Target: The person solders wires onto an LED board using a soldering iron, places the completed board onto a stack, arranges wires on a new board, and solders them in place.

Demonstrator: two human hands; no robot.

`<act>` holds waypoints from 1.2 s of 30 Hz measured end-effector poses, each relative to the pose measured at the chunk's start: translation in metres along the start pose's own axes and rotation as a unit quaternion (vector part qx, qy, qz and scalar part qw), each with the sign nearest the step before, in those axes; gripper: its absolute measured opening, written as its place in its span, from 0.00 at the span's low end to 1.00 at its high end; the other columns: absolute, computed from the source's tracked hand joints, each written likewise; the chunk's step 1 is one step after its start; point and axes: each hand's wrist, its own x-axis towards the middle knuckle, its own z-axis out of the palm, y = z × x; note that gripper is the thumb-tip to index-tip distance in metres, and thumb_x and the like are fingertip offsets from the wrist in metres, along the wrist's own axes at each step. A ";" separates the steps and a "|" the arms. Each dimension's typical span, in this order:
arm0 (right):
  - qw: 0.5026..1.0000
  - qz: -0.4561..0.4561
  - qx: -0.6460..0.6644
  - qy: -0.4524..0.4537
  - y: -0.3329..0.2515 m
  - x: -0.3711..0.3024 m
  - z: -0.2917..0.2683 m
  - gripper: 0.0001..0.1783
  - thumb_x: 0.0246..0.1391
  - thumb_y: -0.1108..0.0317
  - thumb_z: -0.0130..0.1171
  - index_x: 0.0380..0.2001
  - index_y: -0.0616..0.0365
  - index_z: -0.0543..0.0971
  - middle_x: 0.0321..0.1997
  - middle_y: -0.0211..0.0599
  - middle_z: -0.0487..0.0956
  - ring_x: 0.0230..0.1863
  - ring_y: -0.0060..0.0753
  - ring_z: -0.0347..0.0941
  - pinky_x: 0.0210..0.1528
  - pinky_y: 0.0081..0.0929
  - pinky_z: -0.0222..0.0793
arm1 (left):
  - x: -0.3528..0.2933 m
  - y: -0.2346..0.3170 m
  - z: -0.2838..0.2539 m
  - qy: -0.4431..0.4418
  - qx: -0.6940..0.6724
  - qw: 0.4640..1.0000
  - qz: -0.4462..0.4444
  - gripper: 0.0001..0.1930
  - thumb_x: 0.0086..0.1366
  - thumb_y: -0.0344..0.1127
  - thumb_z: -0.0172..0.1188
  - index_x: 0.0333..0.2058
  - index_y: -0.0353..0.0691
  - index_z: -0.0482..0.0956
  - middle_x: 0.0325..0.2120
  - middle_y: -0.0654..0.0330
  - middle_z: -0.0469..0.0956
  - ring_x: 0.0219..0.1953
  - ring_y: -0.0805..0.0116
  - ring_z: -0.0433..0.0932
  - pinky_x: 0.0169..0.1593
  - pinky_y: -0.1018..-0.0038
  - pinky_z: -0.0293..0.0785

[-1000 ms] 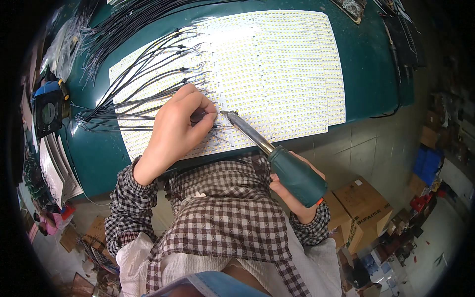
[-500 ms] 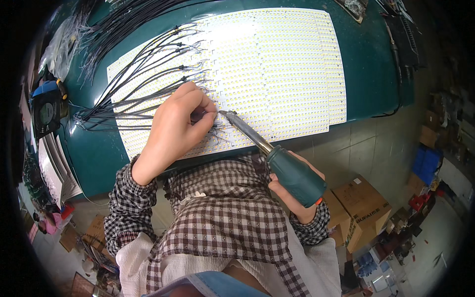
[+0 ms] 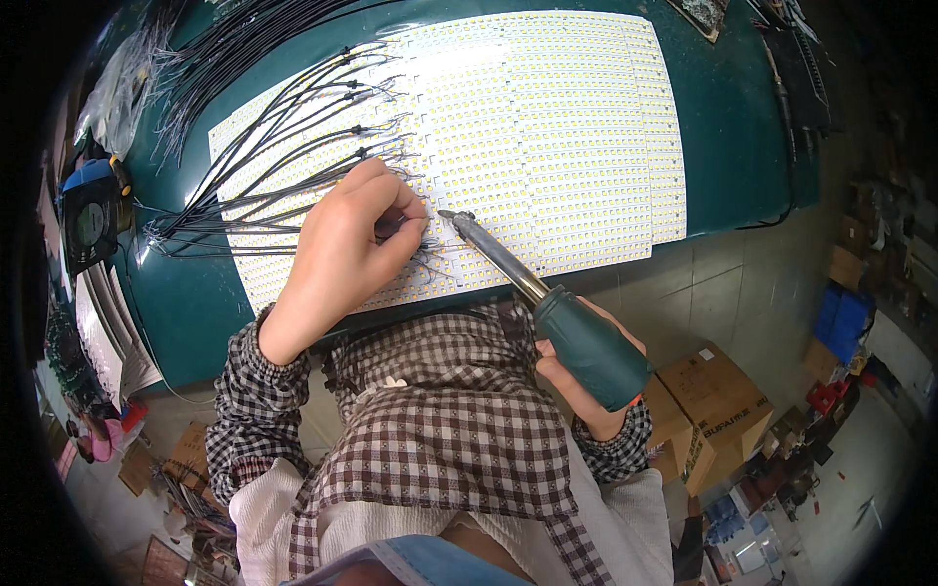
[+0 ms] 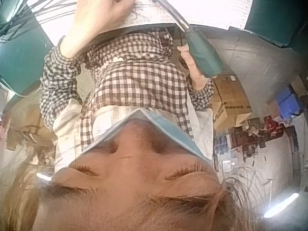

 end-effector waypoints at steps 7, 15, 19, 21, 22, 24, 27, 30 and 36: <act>1.000 0.004 0.026 0.009 -0.002 0.000 0.002 0.34 0.48 0.75 0.73 0.57 0.74 0.71 0.35 0.38 0.85 0.37 0.28 0.83 0.44 0.26 0.80 | 0.000 0.001 -0.001 0.000 -0.007 1.000 -0.001 0.03 0.56 0.26 0.62 0.28 0.34 0.78 0.27 0.57 0.73 0.25 0.64 0.77 0.30 0.71 0.73; 0.998 0.018 0.051 0.013 -0.008 -0.001 0.003 0.20 0.56 0.71 0.66 0.47 0.71 0.73 0.36 0.40 0.80 0.39 0.32 0.78 0.48 0.34 0.79 | -0.020 0.000 0.007 0.131 0.067 0.977 0.155 0.08 0.54 0.26 0.66 0.33 0.40 0.77 0.29 0.61 0.75 0.33 0.58 0.76 0.36 0.65 0.72; 0.998 0.027 0.056 0.008 -0.017 0.002 0.005 0.13 0.62 0.64 0.59 0.37 0.67 0.76 0.36 0.40 0.75 0.40 0.35 0.74 0.49 0.38 0.78 | -0.032 -0.001 0.003 0.105 0.075 0.975 0.178 0.12 0.53 0.28 0.68 0.37 0.41 0.78 0.32 0.62 0.77 0.33 0.62 0.76 0.36 0.67 0.71; 0.997 0.023 0.076 0.016 -0.015 0.001 0.007 0.14 0.62 0.64 0.59 0.37 0.67 0.76 0.36 0.41 0.75 0.40 0.35 0.74 0.49 0.38 0.78 | -0.034 0.002 0.000 0.095 0.085 0.977 0.172 0.12 0.52 0.28 0.68 0.37 0.41 0.78 0.32 0.62 0.77 0.33 0.62 0.76 0.36 0.67 0.71; 0.995 0.019 0.094 0.025 -0.015 0.001 0.007 0.14 0.61 0.64 0.60 0.37 0.67 0.76 0.36 0.41 0.75 0.40 0.35 0.74 0.49 0.38 0.78 | -0.034 0.004 -0.001 0.089 0.096 0.976 0.173 0.12 0.52 0.28 0.68 0.37 0.41 0.78 0.32 0.62 0.77 0.33 0.62 0.76 0.35 0.67 0.71; 0.995 0.019 0.093 0.026 -0.014 0.000 0.007 0.14 0.61 0.63 0.60 0.37 0.67 0.76 0.36 0.41 0.75 0.40 0.35 0.74 0.49 0.38 0.78 | -0.038 0.005 0.000 0.083 0.108 0.975 0.174 0.12 0.52 0.28 0.68 0.36 0.40 0.79 0.32 0.62 0.77 0.33 0.62 0.76 0.35 0.67 0.71; 0.995 0.022 0.097 0.028 -0.013 -0.001 0.007 0.15 0.61 0.63 0.61 0.37 0.68 0.75 0.36 0.41 0.75 0.40 0.35 0.75 0.48 0.38 0.78 | -0.045 0.002 0.004 0.102 0.125 0.967 0.200 0.13 0.51 0.27 0.66 0.37 0.39 0.79 0.31 0.61 0.77 0.33 0.61 0.76 0.34 0.67 0.73; 0.994 0.025 0.101 0.022 -0.015 -0.001 0.006 0.15 0.60 0.63 0.60 0.37 0.68 0.75 0.36 0.42 0.76 0.40 0.35 0.75 0.48 0.38 0.78 | -0.046 0.003 0.005 0.120 0.120 0.973 0.157 0.14 0.50 0.26 0.64 0.38 0.39 0.79 0.32 0.61 0.76 0.34 0.61 0.77 0.34 0.67 0.74; 0.994 0.008 0.110 0.010 -0.012 0.001 0.005 0.16 0.61 0.63 0.60 0.38 0.69 0.75 0.37 0.44 0.77 0.41 0.37 0.76 0.47 0.38 0.78 | -0.035 -0.002 0.001 0.082 0.123 0.978 0.149 0.12 0.53 0.24 0.64 0.37 0.38 0.76 0.31 0.58 0.75 0.27 0.59 0.77 0.28 0.67 0.73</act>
